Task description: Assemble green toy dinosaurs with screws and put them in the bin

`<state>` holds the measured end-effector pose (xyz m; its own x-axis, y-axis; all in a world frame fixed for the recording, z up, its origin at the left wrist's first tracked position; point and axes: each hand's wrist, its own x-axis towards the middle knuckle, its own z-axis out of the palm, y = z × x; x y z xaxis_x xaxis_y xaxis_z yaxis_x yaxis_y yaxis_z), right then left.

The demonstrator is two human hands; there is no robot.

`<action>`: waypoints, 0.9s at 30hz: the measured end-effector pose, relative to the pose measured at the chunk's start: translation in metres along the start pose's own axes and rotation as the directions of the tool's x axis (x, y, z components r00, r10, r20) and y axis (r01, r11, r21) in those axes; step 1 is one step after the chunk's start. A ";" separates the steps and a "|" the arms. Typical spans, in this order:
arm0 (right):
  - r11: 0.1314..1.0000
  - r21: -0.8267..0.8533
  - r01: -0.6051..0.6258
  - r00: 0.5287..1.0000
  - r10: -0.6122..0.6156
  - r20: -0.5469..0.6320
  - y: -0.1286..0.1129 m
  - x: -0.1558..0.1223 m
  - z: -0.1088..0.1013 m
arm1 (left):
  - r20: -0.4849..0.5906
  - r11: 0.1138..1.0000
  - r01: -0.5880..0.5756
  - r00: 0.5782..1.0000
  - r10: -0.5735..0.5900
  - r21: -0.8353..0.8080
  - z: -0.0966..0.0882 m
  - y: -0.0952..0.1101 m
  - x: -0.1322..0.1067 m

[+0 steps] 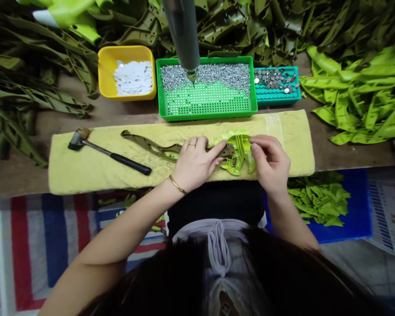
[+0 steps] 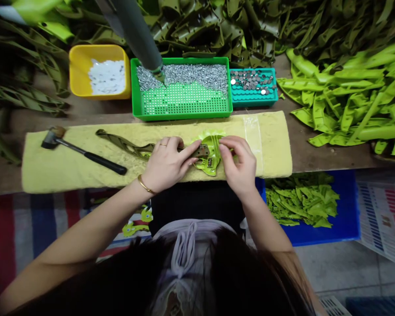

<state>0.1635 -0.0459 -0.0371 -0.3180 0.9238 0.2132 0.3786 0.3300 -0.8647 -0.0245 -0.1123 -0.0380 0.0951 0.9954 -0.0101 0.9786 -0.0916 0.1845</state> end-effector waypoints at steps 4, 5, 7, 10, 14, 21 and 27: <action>0.925 -0.234 0.299 0.915 -0.208 0.346 0.013 0.025 -0.002 | -0.037 0.999 -0.030 0.999 0.029 -0.018 0.003 -0.006 -0.001; 0.913 -0.248 0.325 0.898 -0.216 0.383 0.016 0.028 -0.001 | -0.063 0.998 -0.047 0.997 0.045 -0.030 0.005 -0.008 -0.001; 0.899 -0.264 0.350 0.891 -0.232 0.390 0.020 0.031 0.002 | -0.117 0.995 -0.091 0.989 0.085 -0.046 0.008 -0.011 -0.003; 0.879 -0.298 0.373 0.897 -0.259 0.357 0.021 0.028 0.006 | -0.145 0.994 -0.105 0.984 0.100 -0.025 0.004 -0.012 -0.005; 0.872 -0.328 0.364 0.903 -0.244 0.354 0.017 0.025 0.009 | -0.062 0.997 -0.067 0.996 0.070 0.045 -0.015 -0.005 -0.006; 0.864 -0.337 0.373 0.889 -0.229 0.396 0.019 0.025 0.009 | 0.002 0.998 -0.061 0.998 0.061 -0.014 -0.018 -0.007 -0.008; 0.834 -0.381 0.400 0.884 -0.241 0.401 0.020 0.025 0.012 | 0.022 0.980 -0.100 0.994 0.106 -0.173 -0.004 -0.026 0.000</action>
<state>0.1527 -0.0190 -0.0543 -0.7207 0.6592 0.2143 0.5197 0.7185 -0.4622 -0.0507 -0.1095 -0.0391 0.2020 0.9793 -0.0118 0.9178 -0.1850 0.3514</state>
